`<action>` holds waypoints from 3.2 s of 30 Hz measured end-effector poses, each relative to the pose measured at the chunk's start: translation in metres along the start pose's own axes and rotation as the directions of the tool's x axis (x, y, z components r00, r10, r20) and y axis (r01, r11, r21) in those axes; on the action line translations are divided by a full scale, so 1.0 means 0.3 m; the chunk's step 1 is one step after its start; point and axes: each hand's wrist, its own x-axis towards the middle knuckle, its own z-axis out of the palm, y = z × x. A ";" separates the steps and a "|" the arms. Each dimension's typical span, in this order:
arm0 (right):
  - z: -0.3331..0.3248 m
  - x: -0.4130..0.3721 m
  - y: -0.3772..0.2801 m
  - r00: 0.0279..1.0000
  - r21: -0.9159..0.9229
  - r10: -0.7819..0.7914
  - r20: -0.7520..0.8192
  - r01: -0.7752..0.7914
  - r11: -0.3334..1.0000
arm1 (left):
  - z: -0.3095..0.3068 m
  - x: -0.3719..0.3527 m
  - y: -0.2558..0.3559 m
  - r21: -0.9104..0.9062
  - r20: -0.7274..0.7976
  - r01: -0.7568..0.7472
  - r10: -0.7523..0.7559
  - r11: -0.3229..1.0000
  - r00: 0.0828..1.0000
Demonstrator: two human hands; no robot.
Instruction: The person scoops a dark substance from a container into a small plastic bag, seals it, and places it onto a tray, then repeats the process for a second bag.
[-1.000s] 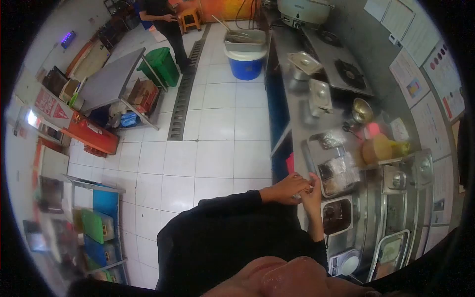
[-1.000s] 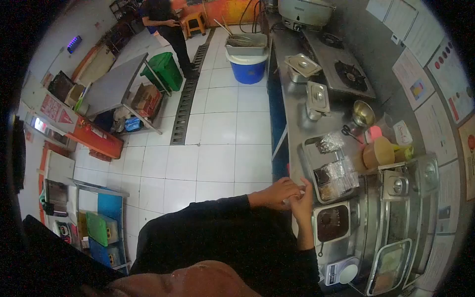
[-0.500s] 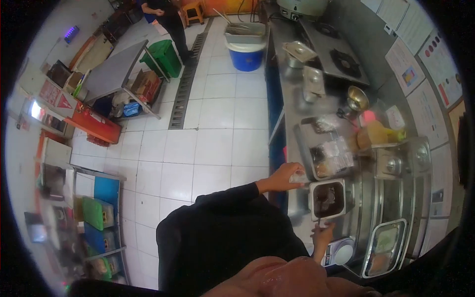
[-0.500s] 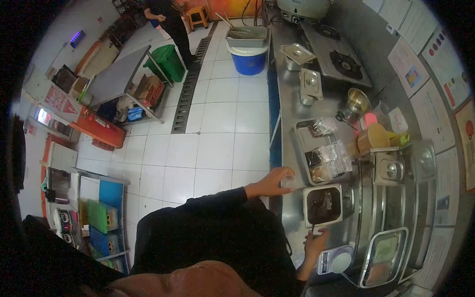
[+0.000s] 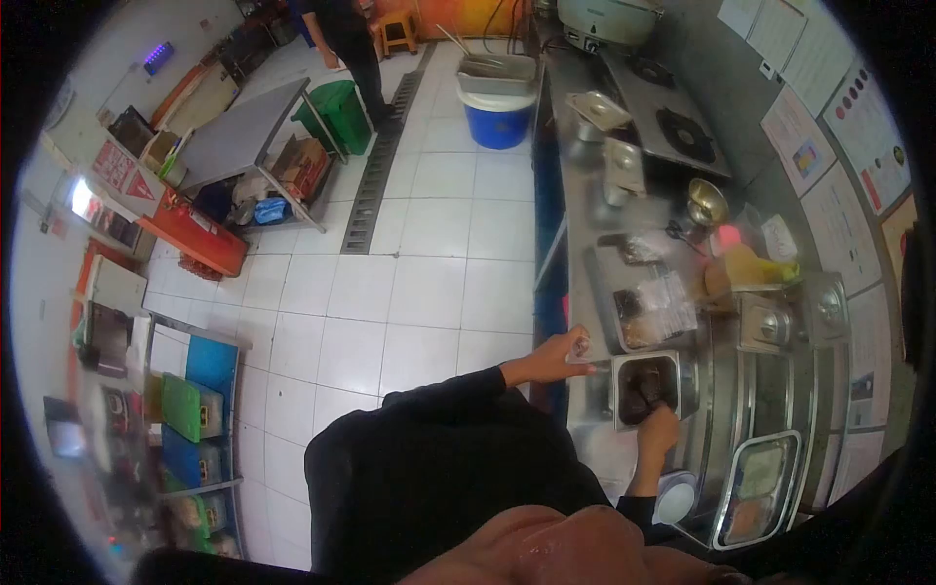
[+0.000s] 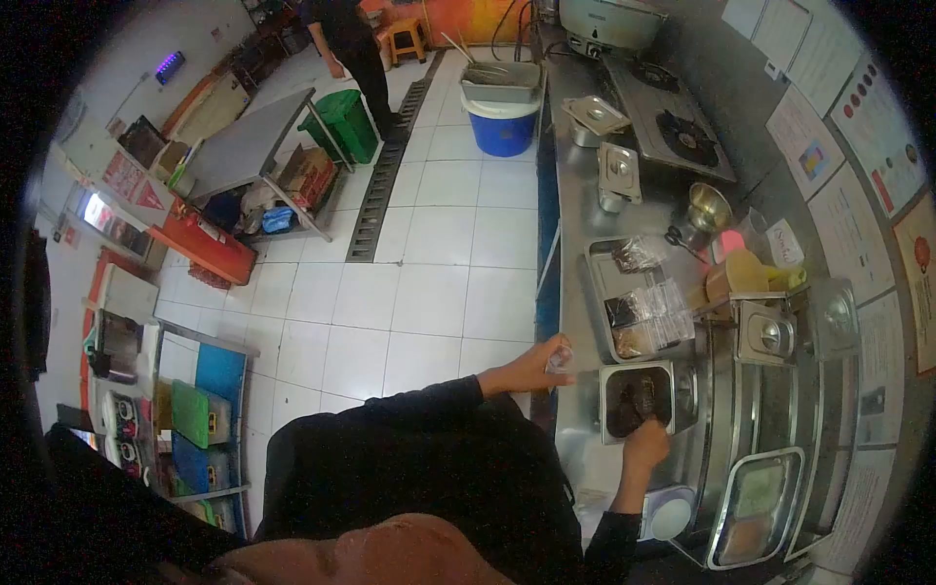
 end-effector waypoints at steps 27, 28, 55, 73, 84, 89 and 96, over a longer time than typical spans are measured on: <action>0.114 0.024 0.084 0.943 -0.194 -0.119 -0.311 0.060 0.979 | -0.034 0.045 -0.016 -0.041 0.054 0.048 -0.046 0.998 0.997; 0.125 0.027 0.089 0.935 -0.188 -0.138 -0.327 0.079 0.979 | -0.032 0.047 -0.026 -0.032 0.050 0.035 -0.033 0.999 0.998; 0.106 0.032 0.059 0.992 0.182 -0.066 -0.110 0.085 0.980 | -0.042 0.041 -0.017 -0.036 0.055 -0.003 0.005 0.999 0.998; 0.174 0.027 0.191 1.000 0.809 0.021 0.014 -0.024 0.587 | -0.048 0.026 -0.031 -0.149 0.077 0.000 0.012 0.989 0.997; 0.146 -0.086 0.188 0.979 0.913 0.190 -0.072 -0.012 0.407 | 0.015 0.077 -0.031 -0.025 -0.015 -0.045 0.045 0.999 0.999; 0.125 -0.124 0.203 0.962 0.958 0.271 -0.045 -0.035 0.284 | 0.042 0.104 0.075 -0.052 0.051 -0.073 0.076 0.996 0.996; 0.021 -0.137 0.227 0.938 0.946 0.341 -0.058 -0.058 0.320 | 0.124 0.174 0.080 0.078 0.126 -0.259 0.248 0.963 0.961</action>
